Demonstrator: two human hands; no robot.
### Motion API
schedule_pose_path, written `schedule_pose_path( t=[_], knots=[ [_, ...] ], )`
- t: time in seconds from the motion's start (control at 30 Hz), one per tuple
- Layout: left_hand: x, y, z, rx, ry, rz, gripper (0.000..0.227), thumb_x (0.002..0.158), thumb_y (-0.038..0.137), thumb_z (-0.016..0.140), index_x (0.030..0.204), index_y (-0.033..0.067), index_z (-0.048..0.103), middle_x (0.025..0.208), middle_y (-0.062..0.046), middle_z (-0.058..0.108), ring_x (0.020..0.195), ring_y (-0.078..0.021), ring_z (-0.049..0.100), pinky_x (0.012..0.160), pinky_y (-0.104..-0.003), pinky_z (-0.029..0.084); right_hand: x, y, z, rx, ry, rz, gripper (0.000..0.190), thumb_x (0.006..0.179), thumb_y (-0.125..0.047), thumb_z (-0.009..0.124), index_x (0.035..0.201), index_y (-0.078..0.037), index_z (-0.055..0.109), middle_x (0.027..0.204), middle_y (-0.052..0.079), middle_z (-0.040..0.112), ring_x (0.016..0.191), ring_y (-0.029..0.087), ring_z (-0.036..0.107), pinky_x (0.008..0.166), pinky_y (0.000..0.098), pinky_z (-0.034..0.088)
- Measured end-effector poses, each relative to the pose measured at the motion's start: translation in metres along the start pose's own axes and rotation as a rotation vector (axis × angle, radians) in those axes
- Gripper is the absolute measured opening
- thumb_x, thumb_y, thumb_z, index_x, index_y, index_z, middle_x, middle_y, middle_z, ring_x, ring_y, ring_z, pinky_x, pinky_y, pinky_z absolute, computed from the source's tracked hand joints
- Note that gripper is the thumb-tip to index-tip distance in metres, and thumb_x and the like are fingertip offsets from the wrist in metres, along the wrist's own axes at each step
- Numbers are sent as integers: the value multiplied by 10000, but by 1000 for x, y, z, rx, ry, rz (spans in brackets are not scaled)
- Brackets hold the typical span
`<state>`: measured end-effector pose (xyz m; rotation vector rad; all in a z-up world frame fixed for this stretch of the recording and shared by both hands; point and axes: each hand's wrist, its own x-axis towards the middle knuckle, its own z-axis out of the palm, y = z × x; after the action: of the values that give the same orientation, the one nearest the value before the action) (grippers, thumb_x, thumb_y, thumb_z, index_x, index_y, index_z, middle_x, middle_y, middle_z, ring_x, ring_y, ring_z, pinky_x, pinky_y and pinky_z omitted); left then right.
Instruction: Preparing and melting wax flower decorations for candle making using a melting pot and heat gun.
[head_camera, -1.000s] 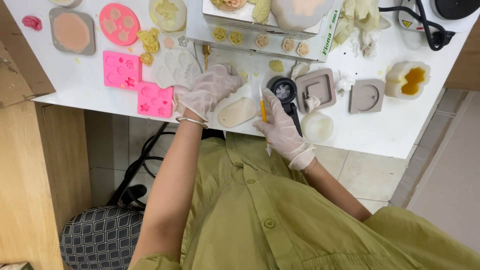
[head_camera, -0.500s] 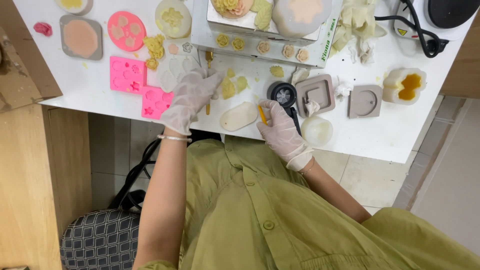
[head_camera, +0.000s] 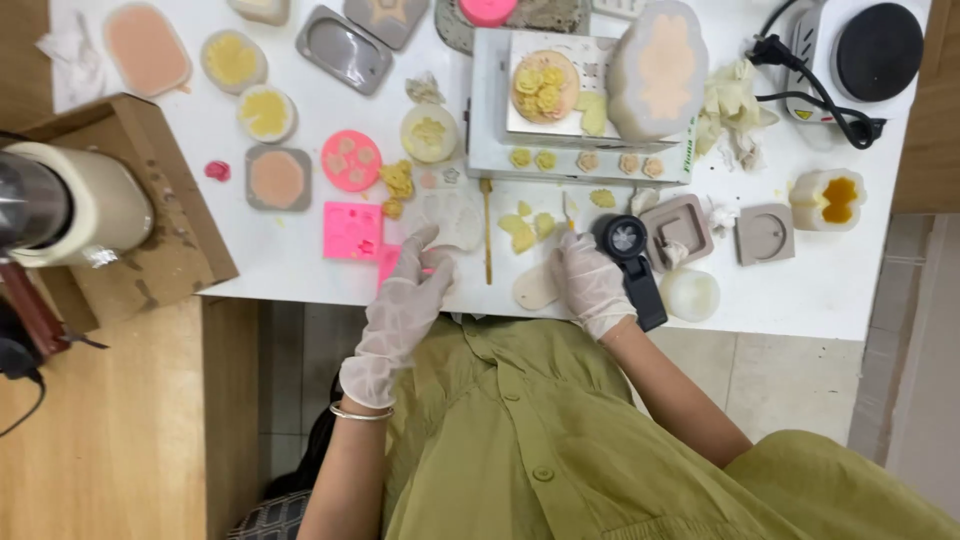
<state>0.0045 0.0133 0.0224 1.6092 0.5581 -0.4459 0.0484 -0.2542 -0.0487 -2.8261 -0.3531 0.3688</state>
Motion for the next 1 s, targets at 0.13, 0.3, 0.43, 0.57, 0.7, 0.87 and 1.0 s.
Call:
schedule_pose_path(
  t=[0.13,0.3,0.43,0.57,0.7,0.87,1.0],
  knots=[
    [-3,32,-54,68,100,169,719,939,276,673,1540,89,325,1253,-123,588,1048,-192,624,855,-355,545,-8,-65,-32,8,167,14,452,984,-281,628,1348,-21,562,972,236,658,704,378,683,567,458,549],
    [19,11,-141,412,252,369,620,985,394,677,1475,82,461,1319,-191,572,1157,-310,620,952,-441,536,-5,-186,-59,618,-99,479,321,1013,-356,667,1020,-47,752,725,136,695,616,234,646,613,354,523],
    [28,-10,-197,915,271,396,619,972,473,669,1416,73,508,1258,-206,575,1095,-351,624,909,-469,516,-11,-233,-42,503,369,-198,390,969,-205,650,1291,15,653,921,140,651,756,205,611,676,317,529],
    [30,-23,-208,950,191,437,748,905,474,699,1441,7,467,1267,-231,537,1077,-360,600,887,-449,505,-27,-240,-36,687,-26,457,318,952,-173,698,1262,-106,691,815,79,718,680,160,637,666,308,539],
    [38,-25,-177,967,95,513,862,835,469,737,1490,2,429,1315,-227,512,1130,-350,578,938,-436,494,-51,-200,-8,479,416,70,465,915,-170,683,1357,-47,613,1080,144,689,816,215,601,737,306,543],
    [35,-4,-127,1068,-57,685,890,788,458,770,1478,14,425,1308,-250,518,1154,-377,566,948,-453,479,-61,-171,-38,450,161,718,306,915,-245,727,1193,-115,721,857,75,718,768,223,692,729,371,545],
    [27,-9,-95,1113,-165,795,824,789,391,786,1449,21,460,1322,-260,530,1157,-390,573,946,-458,492,-82,-102,2,302,233,855,332,892,-236,750,1178,-74,705,844,100,691,768,268,669,716,407,531]
  ],
)
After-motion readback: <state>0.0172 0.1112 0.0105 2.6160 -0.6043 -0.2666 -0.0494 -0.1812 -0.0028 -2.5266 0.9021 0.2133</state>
